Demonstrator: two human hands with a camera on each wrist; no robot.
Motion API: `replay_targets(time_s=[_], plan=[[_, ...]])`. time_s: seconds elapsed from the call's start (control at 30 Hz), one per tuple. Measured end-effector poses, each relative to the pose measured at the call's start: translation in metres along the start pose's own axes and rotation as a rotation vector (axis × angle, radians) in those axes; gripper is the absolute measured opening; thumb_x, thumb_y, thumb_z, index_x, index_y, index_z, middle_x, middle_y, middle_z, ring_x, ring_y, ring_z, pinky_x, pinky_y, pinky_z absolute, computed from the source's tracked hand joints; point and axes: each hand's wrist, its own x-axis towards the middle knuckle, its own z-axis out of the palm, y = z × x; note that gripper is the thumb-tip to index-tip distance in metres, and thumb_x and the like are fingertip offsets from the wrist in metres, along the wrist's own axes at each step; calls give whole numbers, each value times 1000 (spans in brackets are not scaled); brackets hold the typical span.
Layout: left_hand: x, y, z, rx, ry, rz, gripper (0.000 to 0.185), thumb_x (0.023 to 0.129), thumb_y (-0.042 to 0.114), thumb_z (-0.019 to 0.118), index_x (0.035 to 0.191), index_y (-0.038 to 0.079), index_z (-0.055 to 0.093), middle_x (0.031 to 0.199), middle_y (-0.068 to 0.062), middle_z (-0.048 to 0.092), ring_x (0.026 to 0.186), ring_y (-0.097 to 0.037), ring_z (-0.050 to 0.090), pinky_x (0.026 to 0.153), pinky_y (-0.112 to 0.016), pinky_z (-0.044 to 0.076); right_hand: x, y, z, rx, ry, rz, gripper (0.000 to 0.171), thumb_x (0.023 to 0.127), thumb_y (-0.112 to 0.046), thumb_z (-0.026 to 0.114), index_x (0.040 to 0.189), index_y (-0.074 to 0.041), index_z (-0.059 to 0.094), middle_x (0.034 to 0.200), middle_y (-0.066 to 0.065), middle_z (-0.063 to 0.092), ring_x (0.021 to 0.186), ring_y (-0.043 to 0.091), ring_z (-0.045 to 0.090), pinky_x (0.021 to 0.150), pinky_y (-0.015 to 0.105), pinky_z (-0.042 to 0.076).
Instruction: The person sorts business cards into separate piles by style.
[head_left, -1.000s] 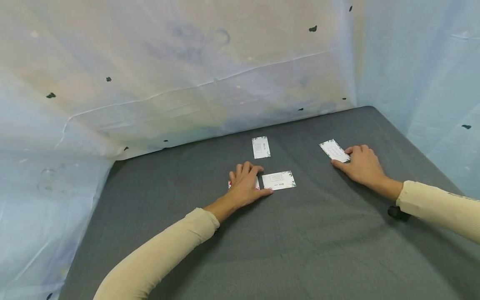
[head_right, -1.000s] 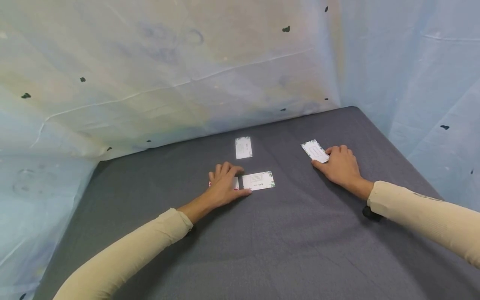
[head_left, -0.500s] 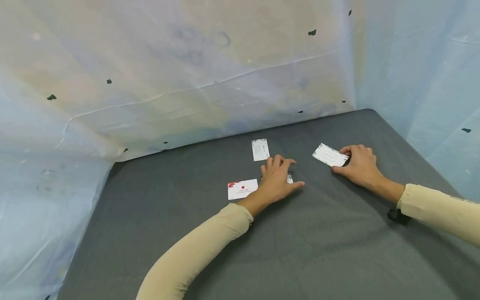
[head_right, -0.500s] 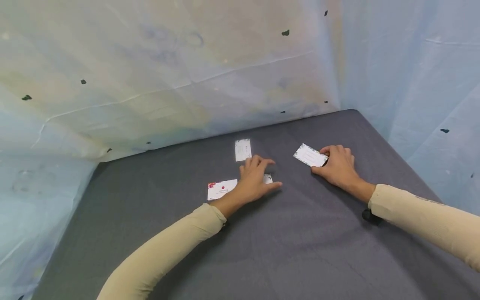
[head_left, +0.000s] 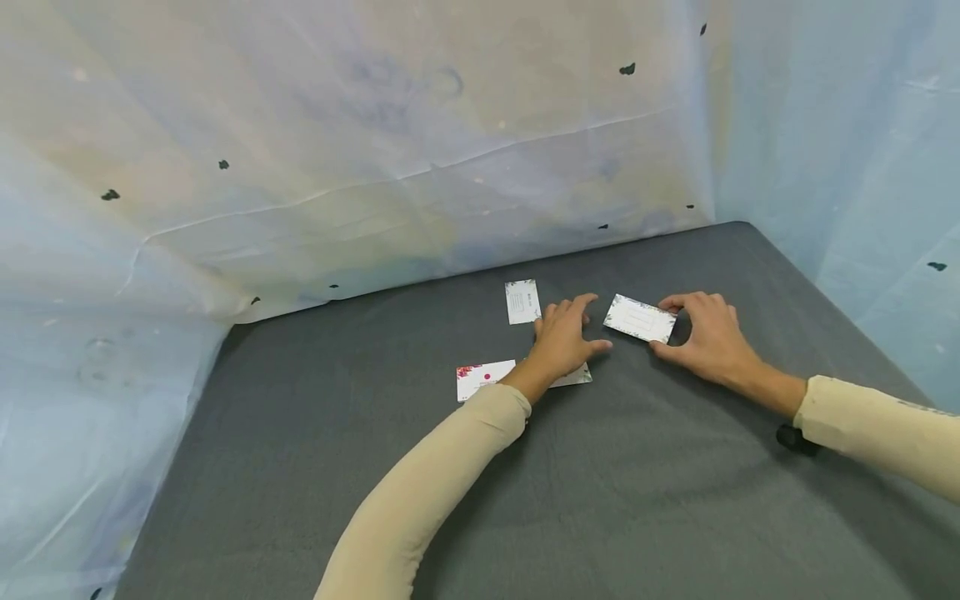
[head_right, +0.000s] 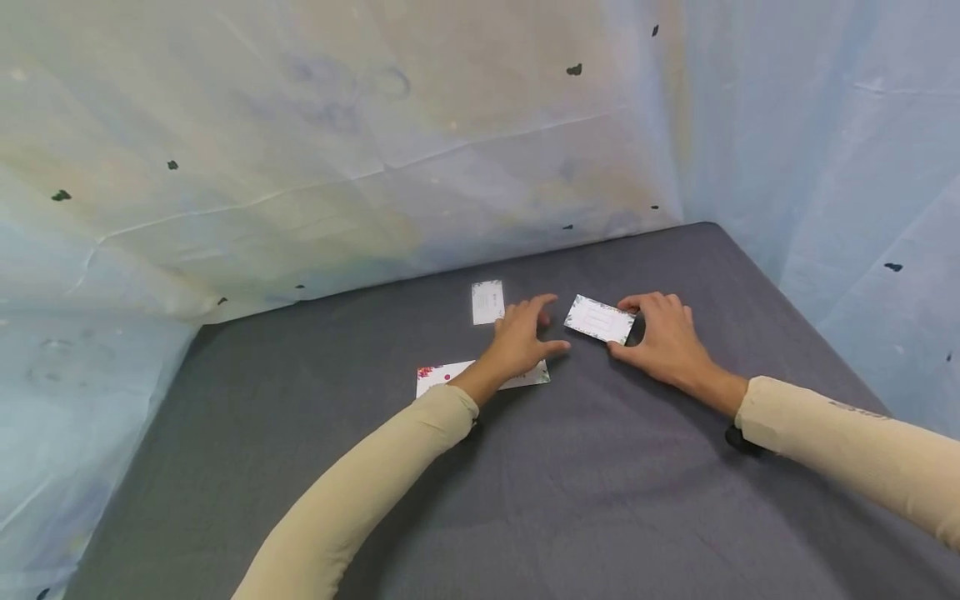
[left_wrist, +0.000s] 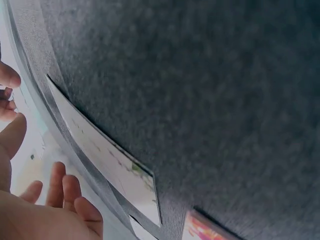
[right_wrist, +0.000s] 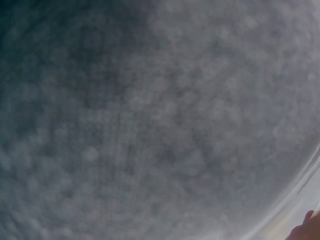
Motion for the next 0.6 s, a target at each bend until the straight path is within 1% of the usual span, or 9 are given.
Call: replay_targets(time_s=[0.1,0.23,0.33,0.43,0.6], plan=[[3,-2,-1,-39,-17,47,81,85,43,76,153,27,36,116,7,64,112,-16,54,100,-43,37,-2,-1,2,21,-2,-30,55,76,-24,83,122,-3,62,118,20,61,105,38,48,85,54,29],[7,-4,-2,-86,-47,89,82,83,38,78,153,25,37,114,7,67,100,-12,59,100,-42,38,-4,-2,4,52,-7,-72,56,76,-22,83,124,-3,60,118,18,59,101,33,47,84,51,29],[7,-5,-2,-100,-61,94,83,82,37,80,152,24,38,107,7,65,90,-9,56,96,-39,38,-5,-2,6,64,-12,-103,59,75,-21,84,125,-4,59,118,17,59,100,31,47,85,50,29],[7,-7,-2,-102,-57,97,81,80,37,82,150,24,42,101,7,60,88,-8,53,93,-37,38,-4,-3,7,77,-10,-132,59,75,-19,84,126,-4,58,118,16,59,100,30,47,85,49,29],[8,-9,-3,-90,-52,152,75,79,38,83,144,22,50,98,6,57,81,-9,50,76,-27,40,-4,-5,6,106,-8,-170,60,75,-16,85,127,-4,58,119,16,59,99,29,46,86,50,30]])
